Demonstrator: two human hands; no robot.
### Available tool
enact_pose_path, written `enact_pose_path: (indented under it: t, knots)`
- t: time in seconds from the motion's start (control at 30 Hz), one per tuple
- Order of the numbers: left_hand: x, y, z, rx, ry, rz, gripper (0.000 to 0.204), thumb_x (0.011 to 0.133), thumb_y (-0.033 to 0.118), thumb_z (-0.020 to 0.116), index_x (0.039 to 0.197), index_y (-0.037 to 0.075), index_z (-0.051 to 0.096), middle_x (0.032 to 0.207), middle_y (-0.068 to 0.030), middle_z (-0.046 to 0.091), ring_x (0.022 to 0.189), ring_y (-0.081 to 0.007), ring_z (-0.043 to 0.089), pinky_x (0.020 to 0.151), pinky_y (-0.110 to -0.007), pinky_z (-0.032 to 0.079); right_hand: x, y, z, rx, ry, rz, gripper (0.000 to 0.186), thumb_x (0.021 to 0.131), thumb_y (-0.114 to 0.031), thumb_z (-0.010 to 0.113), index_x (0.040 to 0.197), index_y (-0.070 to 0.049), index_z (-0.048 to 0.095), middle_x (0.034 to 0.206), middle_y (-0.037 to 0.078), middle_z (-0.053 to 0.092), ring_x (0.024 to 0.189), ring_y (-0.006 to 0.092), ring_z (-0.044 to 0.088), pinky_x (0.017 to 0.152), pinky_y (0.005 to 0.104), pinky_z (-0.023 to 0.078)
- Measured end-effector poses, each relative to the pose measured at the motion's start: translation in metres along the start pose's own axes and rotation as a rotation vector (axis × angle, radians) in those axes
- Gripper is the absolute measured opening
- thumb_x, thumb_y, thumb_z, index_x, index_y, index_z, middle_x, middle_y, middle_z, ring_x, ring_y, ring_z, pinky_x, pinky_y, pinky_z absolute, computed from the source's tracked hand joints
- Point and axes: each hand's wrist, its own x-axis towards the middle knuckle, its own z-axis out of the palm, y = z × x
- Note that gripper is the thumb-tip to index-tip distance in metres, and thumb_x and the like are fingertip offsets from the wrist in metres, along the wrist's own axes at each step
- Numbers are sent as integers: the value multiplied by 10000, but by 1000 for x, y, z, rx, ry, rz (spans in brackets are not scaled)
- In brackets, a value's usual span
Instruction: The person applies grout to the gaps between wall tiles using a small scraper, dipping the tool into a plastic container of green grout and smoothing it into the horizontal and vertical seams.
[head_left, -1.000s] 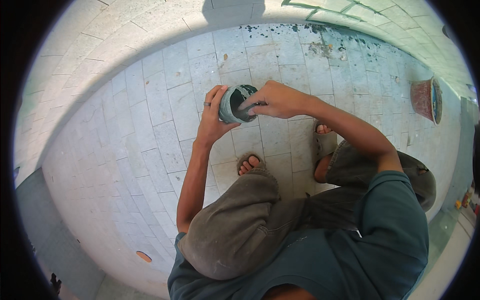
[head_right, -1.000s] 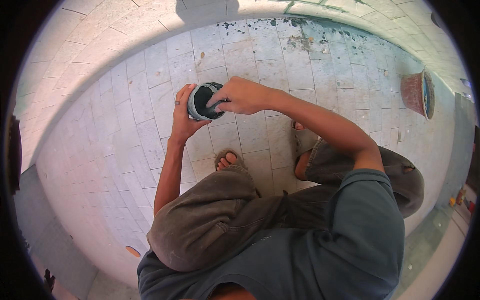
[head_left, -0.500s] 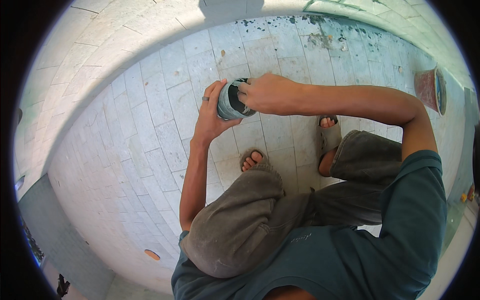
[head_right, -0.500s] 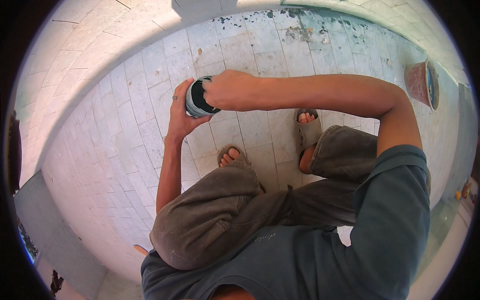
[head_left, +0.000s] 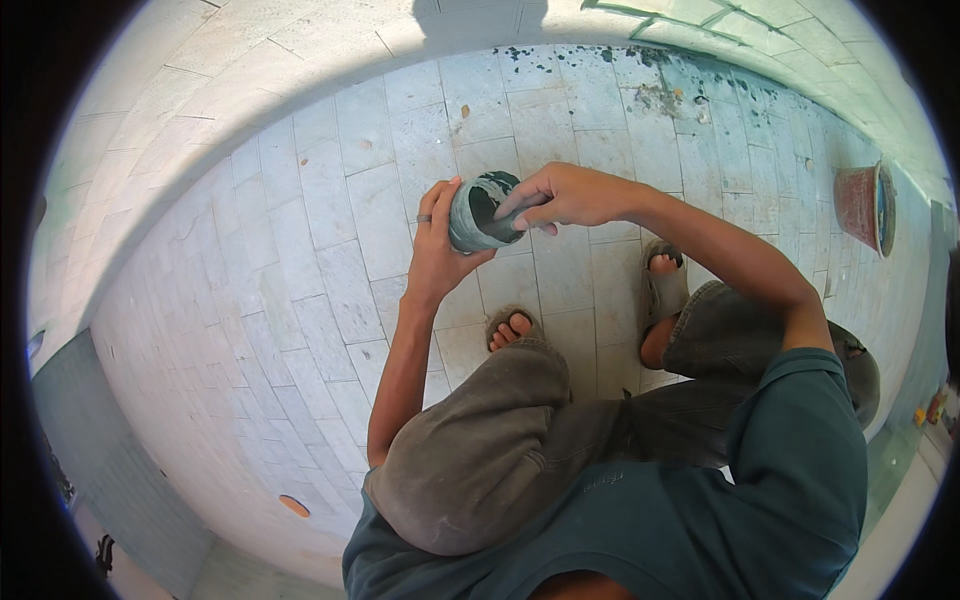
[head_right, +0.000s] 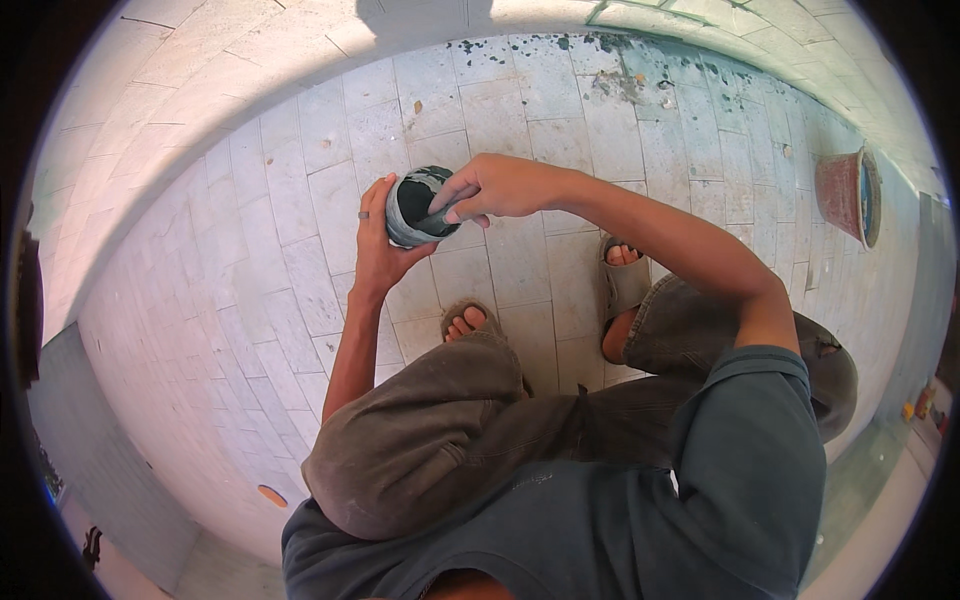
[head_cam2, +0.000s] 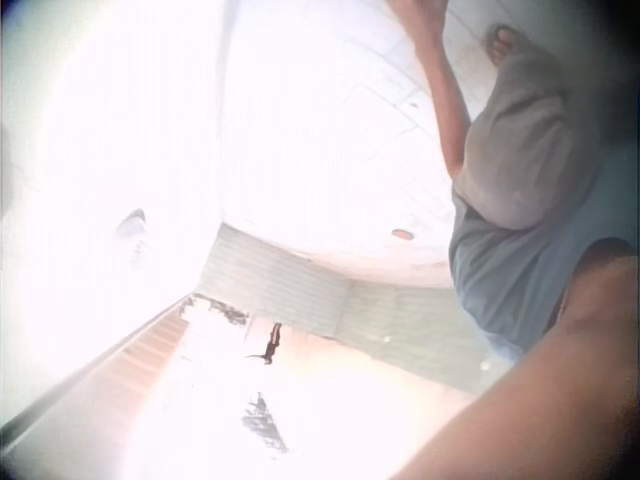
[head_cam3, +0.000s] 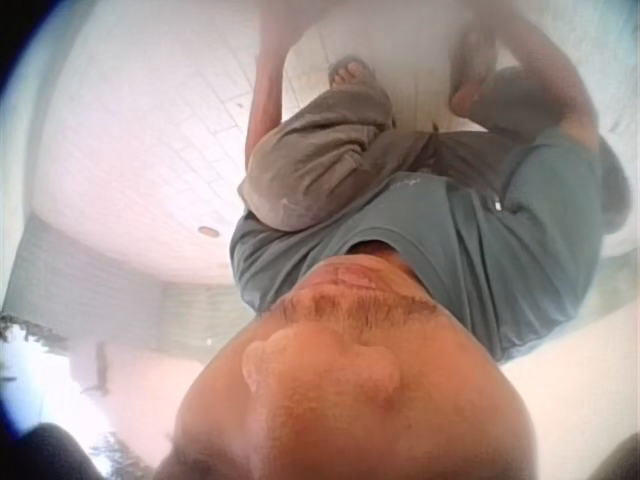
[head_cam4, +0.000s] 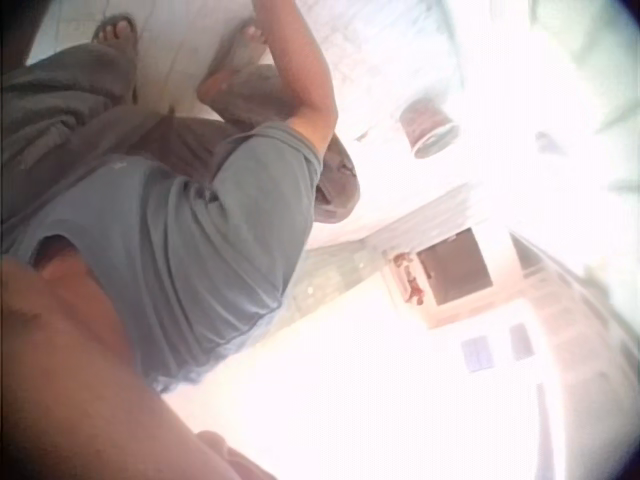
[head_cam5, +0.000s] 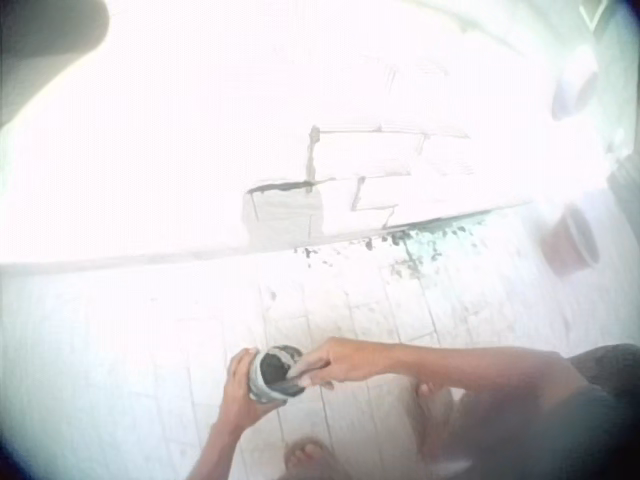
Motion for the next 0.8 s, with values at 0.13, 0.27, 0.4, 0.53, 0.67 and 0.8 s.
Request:
enact_pose_path:
  t: [0.13,0.27,0.4,0.53,0.67,0.8]
  knots:
    - [-3,-14,5,17,158,-59,1040,604,120,920,1467,43,344,1364,-198,448,1252,-364,488,1033,-449,436,-13,-5,-8,358,94,126,312,948,-181,636,1230,-55,677,949,58,702,692,84,549,596,217,417]
    - [-13,-38,16,-138,290,-236,1030,639,184,923,1458,-12,330,1354,-189,461,1255,-325,485,1045,-434,407,-12,6,-12,781,137,6,336,962,-158,613,1269,-22,612,1087,108,694,757,93,583,631,209,462]
    - [-27,-77,30,-196,416,-280,1029,635,173,923,1456,-12,331,1348,-179,467,1257,-303,483,1049,-423,403,6,0,-11,1066,178,-53,396,968,-149,601,1340,-65,498,1162,181,664,763,117,634,643,204,519]
    - [-29,-90,41,-198,466,-312,1048,630,167,929,1460,-13,314,1347,-176,470,1247,-298,493,1045,-420,409,35,-7,-20,1060,353,-229,331,975,-121,594,1280,-61,481,1167,205,656,853,175,687,679,236,562]
    - [-31,-100,48,-206,485,-329,1068,626,165,936,1463,-23,299,1346,-182,476,1234,-297,508,1038,-414,424,81,-16,-41,550,757,-543,362,919,-33,653,1240,-8,487,1112,185,676,887,207,714,673,254,587]
    - [-42,-112,52,-203,501,-351,1090,617,165,943,1466,-30,288,1344,-187,485,1228,-294,520,1032,-404,441,123,-31,-58,-172,1332,-688,309,868,-21,706,1150,22,586,1007,166,701,781,168,719,597,256,587]
